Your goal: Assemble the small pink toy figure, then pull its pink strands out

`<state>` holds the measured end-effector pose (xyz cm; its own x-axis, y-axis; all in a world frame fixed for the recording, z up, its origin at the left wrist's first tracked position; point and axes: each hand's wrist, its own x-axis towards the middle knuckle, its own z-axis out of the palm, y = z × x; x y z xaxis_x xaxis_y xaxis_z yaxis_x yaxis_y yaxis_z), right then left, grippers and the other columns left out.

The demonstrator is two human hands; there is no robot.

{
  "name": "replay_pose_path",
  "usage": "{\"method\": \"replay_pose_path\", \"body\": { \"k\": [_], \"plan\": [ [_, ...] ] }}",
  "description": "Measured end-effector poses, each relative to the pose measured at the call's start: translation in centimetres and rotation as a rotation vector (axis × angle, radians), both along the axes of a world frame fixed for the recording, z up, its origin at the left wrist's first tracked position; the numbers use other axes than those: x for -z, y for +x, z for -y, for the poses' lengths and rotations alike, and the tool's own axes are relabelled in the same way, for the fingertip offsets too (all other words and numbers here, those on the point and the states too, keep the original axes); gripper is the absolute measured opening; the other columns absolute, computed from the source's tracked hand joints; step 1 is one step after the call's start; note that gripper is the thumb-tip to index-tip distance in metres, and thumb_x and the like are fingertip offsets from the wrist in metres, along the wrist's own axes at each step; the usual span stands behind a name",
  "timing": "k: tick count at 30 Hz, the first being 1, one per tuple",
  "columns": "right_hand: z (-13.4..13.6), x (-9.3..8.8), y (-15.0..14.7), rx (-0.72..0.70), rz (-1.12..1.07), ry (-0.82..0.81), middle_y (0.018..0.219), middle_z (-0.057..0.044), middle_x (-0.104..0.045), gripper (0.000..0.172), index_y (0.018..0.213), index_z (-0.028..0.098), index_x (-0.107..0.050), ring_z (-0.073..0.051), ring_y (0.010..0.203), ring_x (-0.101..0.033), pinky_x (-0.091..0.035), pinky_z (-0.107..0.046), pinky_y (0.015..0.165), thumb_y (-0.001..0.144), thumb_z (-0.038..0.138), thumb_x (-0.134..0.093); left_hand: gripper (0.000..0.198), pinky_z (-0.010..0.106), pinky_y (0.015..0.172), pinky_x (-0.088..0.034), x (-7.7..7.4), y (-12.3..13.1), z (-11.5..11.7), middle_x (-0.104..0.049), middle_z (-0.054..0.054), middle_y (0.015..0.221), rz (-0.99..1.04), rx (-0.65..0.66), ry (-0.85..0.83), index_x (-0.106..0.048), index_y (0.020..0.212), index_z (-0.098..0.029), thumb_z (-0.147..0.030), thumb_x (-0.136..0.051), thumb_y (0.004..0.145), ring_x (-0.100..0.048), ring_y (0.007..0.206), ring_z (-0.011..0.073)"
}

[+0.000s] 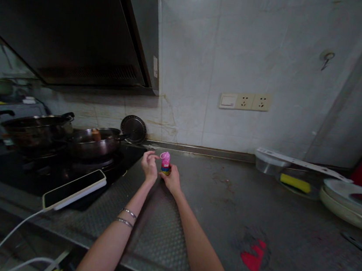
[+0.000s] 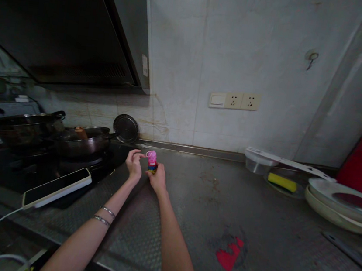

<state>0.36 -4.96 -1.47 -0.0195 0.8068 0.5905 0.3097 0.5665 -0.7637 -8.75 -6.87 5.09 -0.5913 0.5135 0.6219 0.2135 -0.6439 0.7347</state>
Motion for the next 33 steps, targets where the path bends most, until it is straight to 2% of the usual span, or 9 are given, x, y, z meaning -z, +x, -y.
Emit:
{"method": "replay_pose_path", "body": {
  "k": [4,6,10,13,16,19,21,27,33],
  "plan": [
    [0.0,0.0,0.0,-0.004,0.007,-0.006,0.094,-0.007,-0.052,0.043,0.099,0.016,-0.049,-0.018,0.085,-0.053,-0.043,-0.032,0.078,0.060,0.025,-0.067,0.026,0.030,0.080,-0.042,-0.6,0.6,0.1,-0.065,0.007,0.086,0.058,0.171,-0.002,-0.057,0.091,-0.014,-0.024,-0.041,0.073,-0.060,0.086,0.0184],
    [0.1,0.0,0.0,-0.012,0.015,-0.004,0.093,-0.007,-0.052,0.043,0.098,0.015,-0.049,-0.019,0.085,-0.053,-0.043,-0.032,0.078,0.060,0.025,-0.067,0.031,0.031,0.080,-0.043,-0.8,0.8,0.2,-0.065,0.008,0.087,0.093,0.222,-0.026,-0.058,0.095,-0.012,-0.025,-0.040,0.073,-0.060,0.086,0.0195],
    [0.2,-0.2,0.1,-0.019,0.012,-0.003,0.094,-0.006,-0.053,0.044,0.098,0.016,-0.049,-0.019,0.085,-0.053,-0.043,-0.031,0.077,0.060,0.027,-0.068,0.034,0.033,0.079,-0.043,-0.9,0.5,0.3,-0.066,0.006,0.072,0.133,0.101,-0.042,-0.060,0.093,-0.011,-0.027,-0.037,0.075,-0.062,0.078,0.0196],
    [0.3,-0.3,0.0,-0.004,0.010,-0.013,0.093,-0.007,-0.053,0.044,0.098,0.016,-0.049,-0.019,0.084,-0.053,-0.043,-0.032,0.077,0.059,0.027,-0.068,0.034,0.033,0.081,-0.042,-0.6,0.0,0.2,-0.067,0.007,0.076,0.149,0.081,-0.052,-0.060,0.094,-0.011,-0.028,-0.037,0.075,-0.061,0.083,0.0199],
    [0.3,-0.3,0.0,-0.006,0.014,-0.004,0.094,-0.007,-0.054,0.044,0.099,0.015,-0.049,-0.019,0.086,-0.053,-0.043,-0.032,0.079,0.060,0.025,-0.067,0.036,0.033,0.083,-0.041,-0.4,0.0,-0.1,-0.066,0.009,0.092,0.120,0.284,-0.082,-0.059,0.100,-0.011,-0.028,-0.044,0.072,-0.059,0.092,0.0207],
    [0.3,-0.3,0.1,-0.015,0.010,0.004,0.094,-0.007,-0.054,0.043,0.099,0.016,-0.049,-0.018,0.086,-0.053,-0.043,-0.031,0.079,0.060,0.025,-0.067,0.044,0.032,0.081,-0.043,-0.2,0.1,-0.4,-0.065,0.010,0.096,0.097,0.448,-0.125,-0.056,0.108,-0.011,-0.025,-0.053,0.067,-0.059,0.091,0.0213],
    [0.4,-0.3,0.2,-0.022,0.009,0.006,0.094,-0.006,-0.054,0.043,0.098,0.016,-0.049,-0.018,0.086,-0.053,-0.043,-0.031,0.078,0.060,0.025,-0.067,0.046,0.032,0.080,-0.043,-0.2,0.0,-0.5,-0.065,0.009,0.094,0.100,0.456,-0.136,-0.056,0.109,-0.011,-0.025,-0.054,0.065,-0.059,0.090,0.0215],
    [0.9,-0.8,0.2,-0.001,0.032,-0.004,0.092,-0.007,-0.055,0.041,0.096,0.016,-0.051,-0.019,0.085,-0.053,-0.043,-0.032,0.078,0.060,0.027,-0.067,0.039,0.032,0.080,-0.043,-0.3,-0.7,0.2,-0.066,0.008,0.090,0.079,0.339,-0.124,-0.059,0.102,-0.011,-0.025,-0.051,0.067,-0.059,0.089,0.0212],
    [0.9,-0.8,0.3,-0.016,0.028,0.012,0.091,-0.007,-0.055,0.038,0.095,0.015,-0.051,-0.018,0.083,-0.053,-0.043,-0.032,0.077,0.062,0.027,-0.067,0.047,0.031,0.078,-0.045,-0.6,-0.4,0.4,-0.063,0.008,0.095,-0.061,0.478,-0.190,-0.054,0.107,-0.014,-0.019,-0.061,0.060,-0.059,0.086,0.0191]
  ]
}}
